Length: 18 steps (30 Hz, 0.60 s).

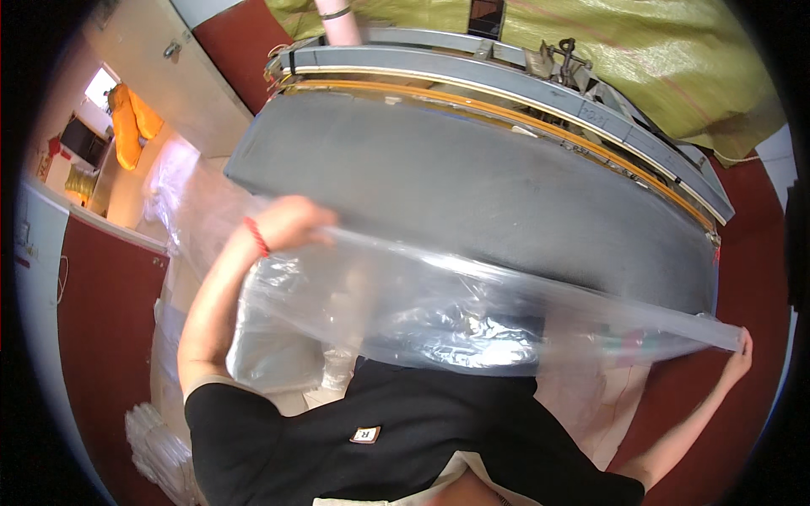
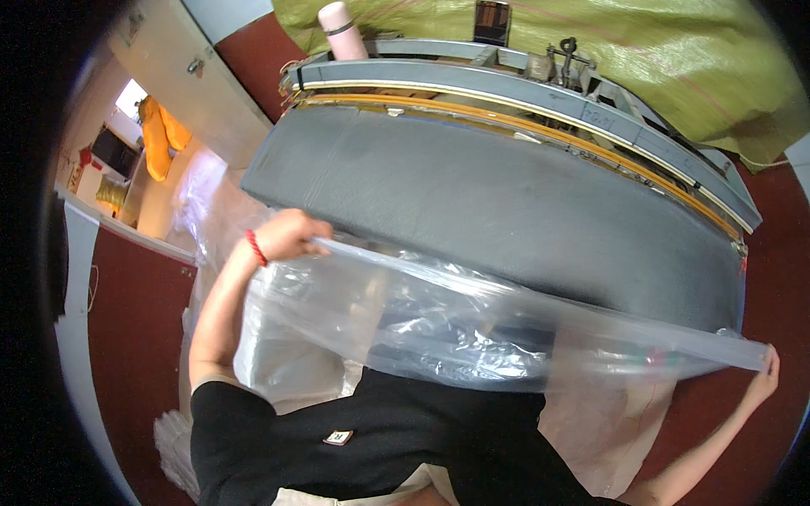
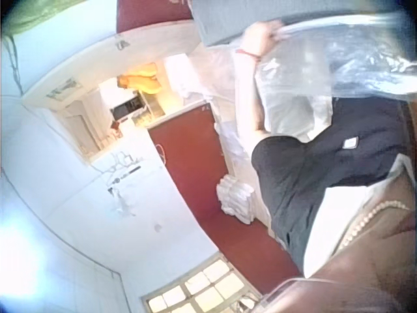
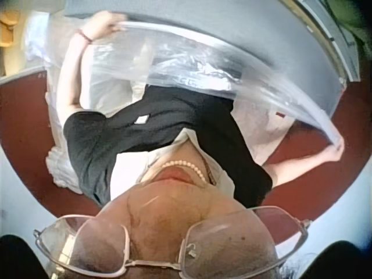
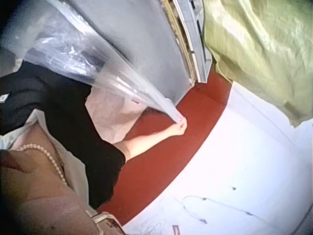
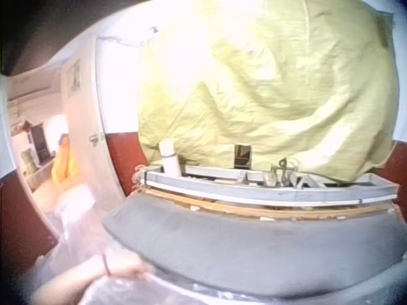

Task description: Sealing large plastic sheets using a heat sealing machine.

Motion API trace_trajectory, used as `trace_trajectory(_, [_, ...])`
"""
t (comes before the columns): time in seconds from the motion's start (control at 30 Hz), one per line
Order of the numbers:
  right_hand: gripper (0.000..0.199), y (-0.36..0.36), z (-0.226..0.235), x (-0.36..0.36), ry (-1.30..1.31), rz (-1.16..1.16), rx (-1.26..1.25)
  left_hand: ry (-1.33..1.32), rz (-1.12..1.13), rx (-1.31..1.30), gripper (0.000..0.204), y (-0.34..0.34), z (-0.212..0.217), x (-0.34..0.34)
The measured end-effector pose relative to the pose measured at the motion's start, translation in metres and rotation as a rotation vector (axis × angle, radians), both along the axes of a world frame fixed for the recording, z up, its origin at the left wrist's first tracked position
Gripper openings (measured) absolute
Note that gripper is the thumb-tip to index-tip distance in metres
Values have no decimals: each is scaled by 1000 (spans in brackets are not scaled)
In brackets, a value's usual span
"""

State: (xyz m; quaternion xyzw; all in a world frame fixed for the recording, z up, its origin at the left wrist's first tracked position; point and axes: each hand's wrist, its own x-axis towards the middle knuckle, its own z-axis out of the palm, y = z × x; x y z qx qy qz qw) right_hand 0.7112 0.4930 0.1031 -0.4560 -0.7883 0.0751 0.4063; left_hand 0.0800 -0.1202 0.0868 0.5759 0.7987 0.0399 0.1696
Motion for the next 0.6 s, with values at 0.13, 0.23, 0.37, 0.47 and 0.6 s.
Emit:
trace_trajectory(0.13, [24,60,-34,28,91,72,-200,83,321,-34,20,-91,29,-130])
trace_trajectory(0.23, [20,59,-59,-35,-54,156,-297,517,757,479,17,-91,94,-169])
trace_trajectory(0.37, [14,50,-88,-84,-106,115,-250,961,753,1383,17,17,67,-152])
trace_trajectory(0.47, [8,77,-86,-97,-363,178,-402,463,620,525,54,17,-35,-195])
trace_trajectory(0.6, [9,117,-68,-74,-213,164,-524,77,943,279,68,45,-94,-199])
